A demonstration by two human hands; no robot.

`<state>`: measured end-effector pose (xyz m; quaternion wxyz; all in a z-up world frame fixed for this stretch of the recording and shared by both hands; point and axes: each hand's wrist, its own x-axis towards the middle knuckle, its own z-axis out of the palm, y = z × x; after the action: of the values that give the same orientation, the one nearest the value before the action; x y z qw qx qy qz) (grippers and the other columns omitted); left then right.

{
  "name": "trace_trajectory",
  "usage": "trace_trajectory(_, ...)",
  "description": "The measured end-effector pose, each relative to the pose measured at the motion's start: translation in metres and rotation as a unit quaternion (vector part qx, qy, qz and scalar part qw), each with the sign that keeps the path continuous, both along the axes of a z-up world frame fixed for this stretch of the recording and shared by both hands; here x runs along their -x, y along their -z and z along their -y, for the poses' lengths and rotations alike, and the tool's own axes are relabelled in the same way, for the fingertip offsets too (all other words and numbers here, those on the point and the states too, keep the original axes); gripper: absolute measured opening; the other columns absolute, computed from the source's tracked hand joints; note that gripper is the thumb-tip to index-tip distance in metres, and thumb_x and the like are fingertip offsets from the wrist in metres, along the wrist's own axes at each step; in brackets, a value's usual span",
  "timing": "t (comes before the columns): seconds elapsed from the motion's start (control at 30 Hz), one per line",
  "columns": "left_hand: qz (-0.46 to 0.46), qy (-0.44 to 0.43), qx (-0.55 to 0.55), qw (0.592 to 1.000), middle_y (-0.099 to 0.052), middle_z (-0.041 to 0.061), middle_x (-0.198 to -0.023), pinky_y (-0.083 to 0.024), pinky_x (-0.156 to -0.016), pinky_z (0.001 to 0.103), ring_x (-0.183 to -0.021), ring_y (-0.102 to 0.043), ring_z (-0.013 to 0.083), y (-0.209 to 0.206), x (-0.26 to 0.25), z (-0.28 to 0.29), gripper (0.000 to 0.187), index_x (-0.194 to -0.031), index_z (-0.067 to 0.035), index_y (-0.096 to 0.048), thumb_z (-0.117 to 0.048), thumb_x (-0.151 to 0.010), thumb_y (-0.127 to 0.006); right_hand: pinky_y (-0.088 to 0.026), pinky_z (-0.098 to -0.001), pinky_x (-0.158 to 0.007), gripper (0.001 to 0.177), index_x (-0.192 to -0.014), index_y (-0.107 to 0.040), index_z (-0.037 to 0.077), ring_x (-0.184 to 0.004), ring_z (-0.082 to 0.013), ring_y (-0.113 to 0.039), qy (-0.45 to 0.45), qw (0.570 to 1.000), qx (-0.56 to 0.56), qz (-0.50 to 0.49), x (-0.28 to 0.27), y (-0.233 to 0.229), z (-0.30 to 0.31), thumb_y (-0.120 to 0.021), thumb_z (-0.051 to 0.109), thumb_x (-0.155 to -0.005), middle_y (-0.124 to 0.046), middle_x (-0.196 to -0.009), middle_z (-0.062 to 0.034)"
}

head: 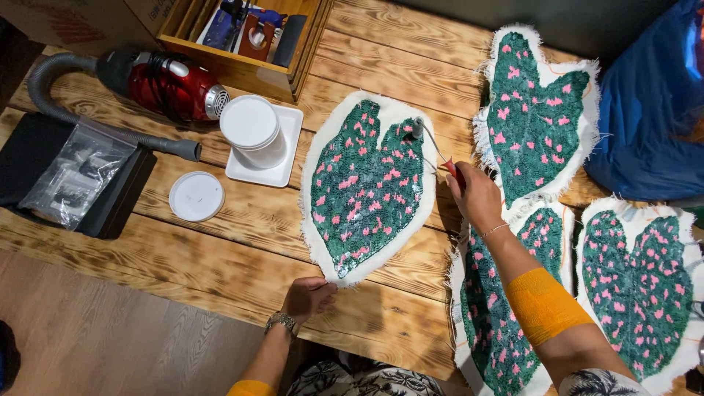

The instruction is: Using a hand roller to apply adhesive or flatten the backing of leaf-shaped tufted rug pieces.

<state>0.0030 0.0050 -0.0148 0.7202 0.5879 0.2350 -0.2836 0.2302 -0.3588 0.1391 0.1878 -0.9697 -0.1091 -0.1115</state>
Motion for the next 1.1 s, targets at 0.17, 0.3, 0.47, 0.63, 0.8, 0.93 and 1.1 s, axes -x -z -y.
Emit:
trace_trajectory(0.17, -0.026, -0.016, 0.118, 0.993, -0.076, 0.011, -0.086, -0.059, -0.063, 0.033, -0.071, -0.074, 0.0185, 0.052, -0.005, -0.032, 0.022, -0.101, 0.0, -0.074, -0.015, -0.085, -0.074, -0.054, -0.0478, -0.074, 0.026, -0.117, -0.067, 0.007, -0.086, -0.0391, -0.068, -0.026, 0.998, -0.051, 0.016, 0.004, -0.008, -0.013, -0.068, 0.026, -0.098, -0.071, -0.099, -0.0188)
trace_trajectory(0.3, 0.078, 0.02, 0.11, 0.991, -0.078, 0.009, -0.107, -0.06, -0.086, 0.028, -0.096, -0.076, 0.0144, 0.013, -0.035, -0.058, 0.034, -0.118, 0.003, -0.071, -0.014, -0.089, -0.075, -0.054, -0.0481, -0.074, 0.029, -0.119, -0.067, 0.009, -0.084, -0.0394, -0.067, -0.07, 0.995, -0.066, 0.01, -0.011, -0.012, -0.035, -0.067, 0.022, -0.094, -0.07, -0.096, -0.0188)
trace_trajectory(0.47, -0.004, -0.036, -0.064, 0.997, -0.077, 0.004, -0.102, -0.055, -0.07, 0.028, -0.084, -0.07, 0.0132, -0.041, -0.066, -0.059, 0.032, -0.12, -0.004, -0.072, -0.018, -0.091, -0.071, -0.053, -0.0481, -0.073, 0.032, -0.125, -0.065, 0.011, -0.083, -0.039, -0.065, -0.106, 0.994, -0.028, 0.004, -0.031, -0.002, -0.055, -0.066, 0.022, -0.096, -0.066, -0.094, -0.0162)
trace_trajectory(0.63, -0.007, -0.049, -0.082, 0.995, -0.077, 0.004, -0.102, -0.054, -0.069, 0.028, -0.081, -0.067, 0.0124, -0.054, -0.073, -0.065, 0.031, -0.12, -0.005, -0.074, -0.017, -0.092, -0.07, -0.053, -0.046, -0.074, 0.035, -0.128, -0.064, 0.013, -0.09, -0.0353, -0.065, -0.122, 0.991, 0.059, -0.002, -0.03, 0.009, -0.054, -0.067, 0.024, -0.095, -0.064, -0.095, -0.0129)
trace_trajectory(0.8, -0.002, -0.057, -0.08, 0.995, -0.077, 0.002, -0.103, -0.055, -0.071, 0.028, -0.083, -0.07, 0.0118, -0.035, -0.073, -0.075, 0.032, -0.121, -0.007, -0.075, -0.018, -0.093, -0.064, -0.053, -0.0442, -0.077, 0.038, -0.132, -0.064, 0.014, -0.091, -0.032, -0.064, -0.138, 0.988, 0.073, -0.005, -0.029, 0.012, -0.054, -0.065, 0.024, -0.095, -0.064, -0.095, -0.0109)
trace_trajectory(0.93, -0.019, -0.061, -0.078, 0.995, -0.078, 0.006, -0.106, -0.054, -0.07, 0.029, -0.082, -0.072, 0.014, -0.007, -0.083, -0.082, 0.032, -0.122, -0.005, -0.072, -0.019, -0.096, -0.061, -0.052, -0.0442, -0.077, 0.036, -0.131, -0.064, 0.013, -0.09, -0.0328, -0.063, -0.147, 0.987, 0.07, 0.01, -0.041, 0.017, -0.06, -0.064, 0.022, -0.096, -0.064, -0.095, -0.0119)
trace_trajectory(1.1, -0.003, -0.087, -0.01, 0.996, -0.077, 0.014, -0.105, -0.059, -0.071, 0.035, -0.077, -0.073, 0.0197, 0.004, -0.091, -0.09, 0.034, -0.121, 0.0, -0.071, -0.021, -0.095, -0.062, -0.052, -0.0446, -0.078, 0.033, -0.129, -0.064, 0.013, -0.091, -0.0331, -0.063, -0.134, 0.987, 0.084, 0.0, -0.05, 0.025, -0.062, -0.064, 0.023, -0.098, -0.064, -0.095, -0.0117)
